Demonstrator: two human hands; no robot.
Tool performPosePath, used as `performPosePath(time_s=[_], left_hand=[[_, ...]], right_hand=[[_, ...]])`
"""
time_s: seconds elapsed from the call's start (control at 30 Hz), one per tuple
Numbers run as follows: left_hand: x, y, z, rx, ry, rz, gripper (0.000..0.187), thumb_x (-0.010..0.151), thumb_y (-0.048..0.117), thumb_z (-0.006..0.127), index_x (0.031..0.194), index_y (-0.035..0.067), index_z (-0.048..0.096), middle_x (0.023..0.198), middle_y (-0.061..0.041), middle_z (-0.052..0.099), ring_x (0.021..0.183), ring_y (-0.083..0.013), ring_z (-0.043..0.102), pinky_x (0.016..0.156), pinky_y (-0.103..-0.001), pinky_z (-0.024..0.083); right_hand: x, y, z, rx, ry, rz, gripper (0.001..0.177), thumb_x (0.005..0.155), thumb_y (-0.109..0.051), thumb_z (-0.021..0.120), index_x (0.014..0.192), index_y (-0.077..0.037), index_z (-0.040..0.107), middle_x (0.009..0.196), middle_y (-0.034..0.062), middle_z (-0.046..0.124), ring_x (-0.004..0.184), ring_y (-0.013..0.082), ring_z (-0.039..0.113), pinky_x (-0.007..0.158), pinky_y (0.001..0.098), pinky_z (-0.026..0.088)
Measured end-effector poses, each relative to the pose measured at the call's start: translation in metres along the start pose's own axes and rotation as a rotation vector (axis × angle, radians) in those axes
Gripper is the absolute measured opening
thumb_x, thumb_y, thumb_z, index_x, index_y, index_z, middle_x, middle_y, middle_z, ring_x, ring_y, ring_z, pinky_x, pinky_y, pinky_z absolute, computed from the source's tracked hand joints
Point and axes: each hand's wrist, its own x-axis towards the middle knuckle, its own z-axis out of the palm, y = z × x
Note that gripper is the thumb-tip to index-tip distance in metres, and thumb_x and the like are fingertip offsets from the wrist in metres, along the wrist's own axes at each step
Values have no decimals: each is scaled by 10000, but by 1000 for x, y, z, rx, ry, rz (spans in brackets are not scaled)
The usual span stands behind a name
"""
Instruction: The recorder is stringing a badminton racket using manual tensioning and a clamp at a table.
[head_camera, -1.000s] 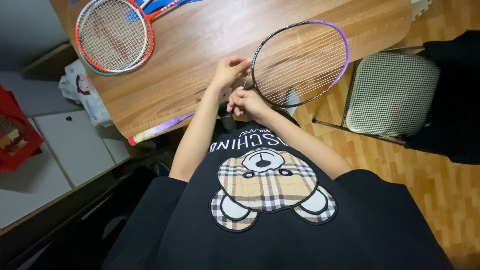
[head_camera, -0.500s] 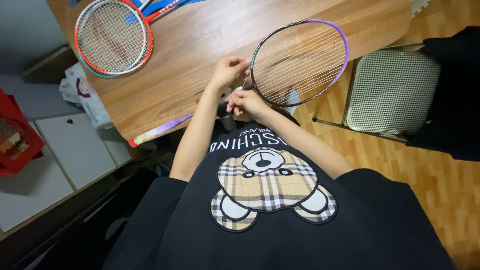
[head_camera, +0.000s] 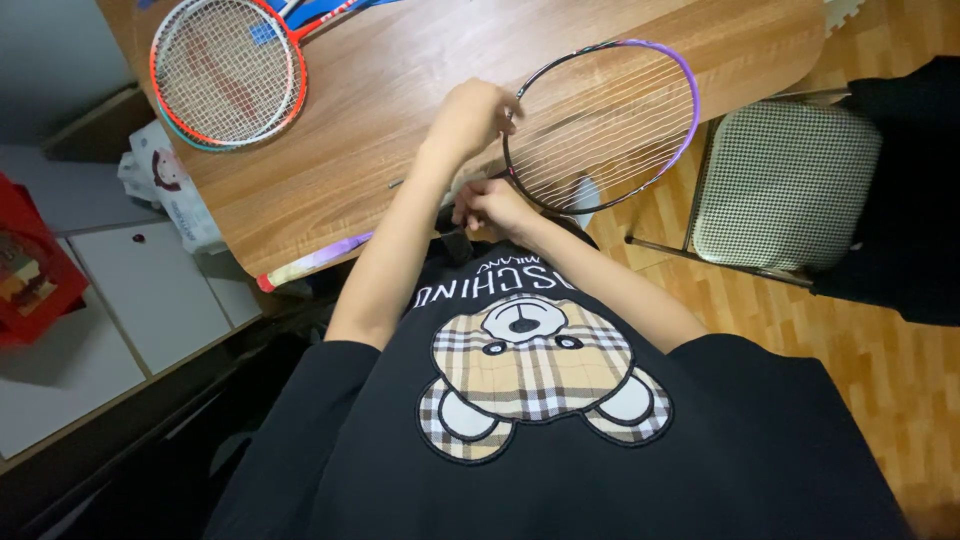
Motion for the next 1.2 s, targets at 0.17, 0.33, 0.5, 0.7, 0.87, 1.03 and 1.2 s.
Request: performPosePath(time_s=[0.17,0.33,0.5,0.7,0.87,1.03,1.2], left_hand=[[23,13,11,384,-191,-115,75,813,58,720,767,82,775,776,-131,740,714,-307,721,660,-423,576],[13,-1,32,485,-47,-40,98,810,102,695,739,71,757,790,-195,717,737,-381,706,647,-456,559],[-14,13,39,212,189,-238,95,846,88,670,775,99,731,865,-173,729,812,-360,720,705,-467,552],[-15,31,51,32,612,-121,83,929,98,688,905,20,672,913,-210,706,807,-393,675,695,-445,540],[35,24,103,-601,493,-362,102,988,65,611,950,21,695,813,-87,737,699,-154,698,640,-299,560],[92,90,99,-1119,242,-379,104,990,72,603,958,2,673,773,-12,685,604,-61,600,534,-228,505],[130,122,106,-1033,159,-225,117,1011,64,626,990,-18,706,762,0,658,630,-55,575,564,-235,522]], right_hand=[[-18,-24,15,-149,54,-66,212,1023,-117,545,931,-13,705,841,90,746,655,114,625,618,251,507],[-8,-15,7,-262,62,-118,193,1012,-125,570,933,-24,715,796,57,751,648,132,656,582,270,527],[0,-20,10,-245,105,21,102,919,-146,663,901,-47,673,683,85,690,476,191,619,414,336,449],[2,-46,0,-117,-287,-97,194,1033,-176,651,886,-53,625,778,75,658,654,169,615,606,323,483],[68,33,-66,44,-710,-170,319,1147,-205,640,870,-59,578,872,66,625,833,149,611,799,311,515],[35,-8,-38,-244,-608,27,310,1046,-275,562,899,-12,632,930,101,745,808,141,687,747,285,558],[23,-19,-35,-321,-625,-15,328,1057,-282,585,889,-8,649,901,95,747,804,145,684,727,305,562]])
